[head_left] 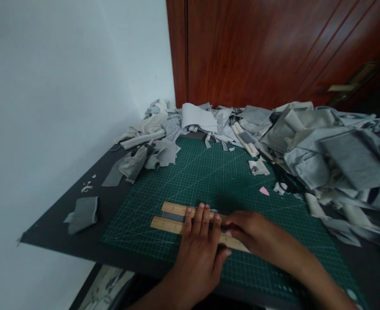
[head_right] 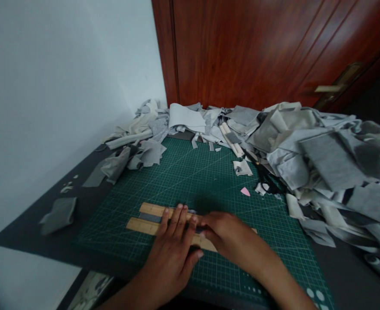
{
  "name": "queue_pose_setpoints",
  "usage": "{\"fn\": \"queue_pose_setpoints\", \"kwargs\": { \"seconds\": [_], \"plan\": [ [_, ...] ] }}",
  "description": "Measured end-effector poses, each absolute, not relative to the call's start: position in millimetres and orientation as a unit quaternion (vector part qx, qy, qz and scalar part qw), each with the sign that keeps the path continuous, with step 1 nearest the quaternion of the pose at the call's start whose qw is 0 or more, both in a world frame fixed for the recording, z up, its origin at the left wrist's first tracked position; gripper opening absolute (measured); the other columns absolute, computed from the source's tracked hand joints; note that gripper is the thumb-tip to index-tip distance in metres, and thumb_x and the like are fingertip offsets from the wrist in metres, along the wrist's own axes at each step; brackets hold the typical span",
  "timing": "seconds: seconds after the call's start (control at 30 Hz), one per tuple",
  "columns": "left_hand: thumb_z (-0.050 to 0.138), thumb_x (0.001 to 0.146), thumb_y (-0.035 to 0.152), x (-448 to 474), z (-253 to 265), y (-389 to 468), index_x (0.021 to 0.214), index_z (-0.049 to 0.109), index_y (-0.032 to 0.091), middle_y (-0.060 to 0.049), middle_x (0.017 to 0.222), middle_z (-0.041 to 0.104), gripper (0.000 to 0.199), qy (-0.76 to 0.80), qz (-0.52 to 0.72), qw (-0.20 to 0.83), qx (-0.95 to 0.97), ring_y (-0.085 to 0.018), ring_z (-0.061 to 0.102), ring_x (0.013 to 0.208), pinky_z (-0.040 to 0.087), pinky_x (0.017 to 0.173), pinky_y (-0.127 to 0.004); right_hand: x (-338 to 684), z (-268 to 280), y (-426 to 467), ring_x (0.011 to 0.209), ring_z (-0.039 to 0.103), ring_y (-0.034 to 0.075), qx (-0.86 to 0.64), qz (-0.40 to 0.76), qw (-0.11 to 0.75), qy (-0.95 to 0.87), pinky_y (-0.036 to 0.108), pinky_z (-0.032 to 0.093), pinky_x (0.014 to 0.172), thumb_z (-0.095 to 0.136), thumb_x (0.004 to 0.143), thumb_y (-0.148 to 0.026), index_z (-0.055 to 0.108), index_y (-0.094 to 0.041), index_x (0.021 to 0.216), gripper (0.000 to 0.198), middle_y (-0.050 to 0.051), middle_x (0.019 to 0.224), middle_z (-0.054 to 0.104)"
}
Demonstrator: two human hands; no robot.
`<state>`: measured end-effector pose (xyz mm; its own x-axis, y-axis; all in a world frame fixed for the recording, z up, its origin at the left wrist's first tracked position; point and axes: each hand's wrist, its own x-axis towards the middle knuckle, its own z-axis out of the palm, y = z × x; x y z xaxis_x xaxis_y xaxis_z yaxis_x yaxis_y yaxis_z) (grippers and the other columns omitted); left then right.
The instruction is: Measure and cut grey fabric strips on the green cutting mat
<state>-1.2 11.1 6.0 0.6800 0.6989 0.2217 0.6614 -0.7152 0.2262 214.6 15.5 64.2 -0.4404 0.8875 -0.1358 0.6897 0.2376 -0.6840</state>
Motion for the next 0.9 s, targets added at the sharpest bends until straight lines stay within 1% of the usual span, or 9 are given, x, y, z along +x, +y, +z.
{"fn": "queue_pose_setpoints", "kwargs": {
  "seconds": [0.1,0.23,0.37,0.43,0.5,0.63,0.9],
  "plan": [
    [0.056,0.100,0.046,-2,5,11,0.158,0.035,0.017,-0.015,0.169,0.026,0.068,0.376,0.149,0.077,0.911,-0.035,0.015,0.158,0.017,0.127,-0.062,212,55,17,0.094,0.069,0.023,-0.540,0.335,0.152,-0.757,0.032,0.050,0.083,0.053,0.103,-0.022,0.067,-0.021,0.103,0.015,0.006,0.099,0.073],
    [0.057,0.100,0.047,-1,7,11,0.156,0.037,0.015,-0.016,0.169,0.027,0.068,0.379,0.141,0.084,0.911,-0.036,0.015,0.158,0.017,0.127,-0.063,214,50,20,0.093,0.069,0.022,-0.555,0.318,0.157,-0.752,0.033,0.050,0.082,0.053,0.103,-0.022,0.067,-0.020,0.105,0.014,0.007,0.099,0.073],
    [0.055,0.101,0.046,-1,8,11,0.158,0.034,0.016,-0.016,0.169,0.025,0.068,0.379,0.138,0.079,0.912,-0.036,0.013,0.158,0.017,0.127,-0.063,215,47,22,0.086,0.068,0.022,-0.561,0.297,0.135,-0.761,0.031,0.049,0.076,0.053,0.103,-0.022,0.070,-0.019,0.094,0.019,0.007,0.092,0.071],
    [0.054,0.101,0.046,-1,8,10,0.159,0.033,0.016,-0.016,0.170,0.024,0.068,0.379,0.138,0.077,0.912,-0.036,0.013,0.159,0.017,0.127,-0.063,214,47,23,0.084,0.068,0.021,-0.564,0.290,0.135,-0.761,0.031,0.048,0.074,0.055,0.102,-0.021,0.070,-0.019,0.094,0.018,0.007,0.092,0.071],
    [0.053,0.102,0.047,-2,7,10,0.158,0.034,0.016,-0.015,0.170,0.024,0.067,0.379,0.138,0.075,0.912,-0.036,0.013,0.158,0.017,0.127,-0.063,213,47,24,0.083,0.068,0.021,-0.566,0.289,0.136,-0.760,0.031,0.049,0.075,0.055,0.101,-0.019,0.071,-0.018,0.094,0.018,0.007,0.091,0.071],
    [0.054,0.101,0.047,-2,5,11,0.159,0.033,0.016,-0.015,0.170,0.024,0.068,0.378,0.143,0.068,0.912,-0.036,0.013,0.158,0.020,0.127,-0.063,213,48,24,0.087,0.068,0.022,-0.564,0.298,0.140,-0.757,0.033,0.051,0.081,0.055,0.102,-0.020,0.073,-0.018,0.098,0.018,0.008,0.093,0.071],
    [0.052,0.103,0.044,-1,8,11,0.158,0.035,0.016,-0.015,0.169,0.026,0.064,0.378,0.145,0.061,0.912,-0.034,0.015,0.158,0.021,0.127,-0.062,216,45,25,0.090,0.068,0.021,-0.541,0.324,0.160,-0.759,0.033,0.050,0.084,0.054,0.104,-0.021,0.074,-0.019,0.103,0.020,0.007,0.096,0.072]
  ]
}}
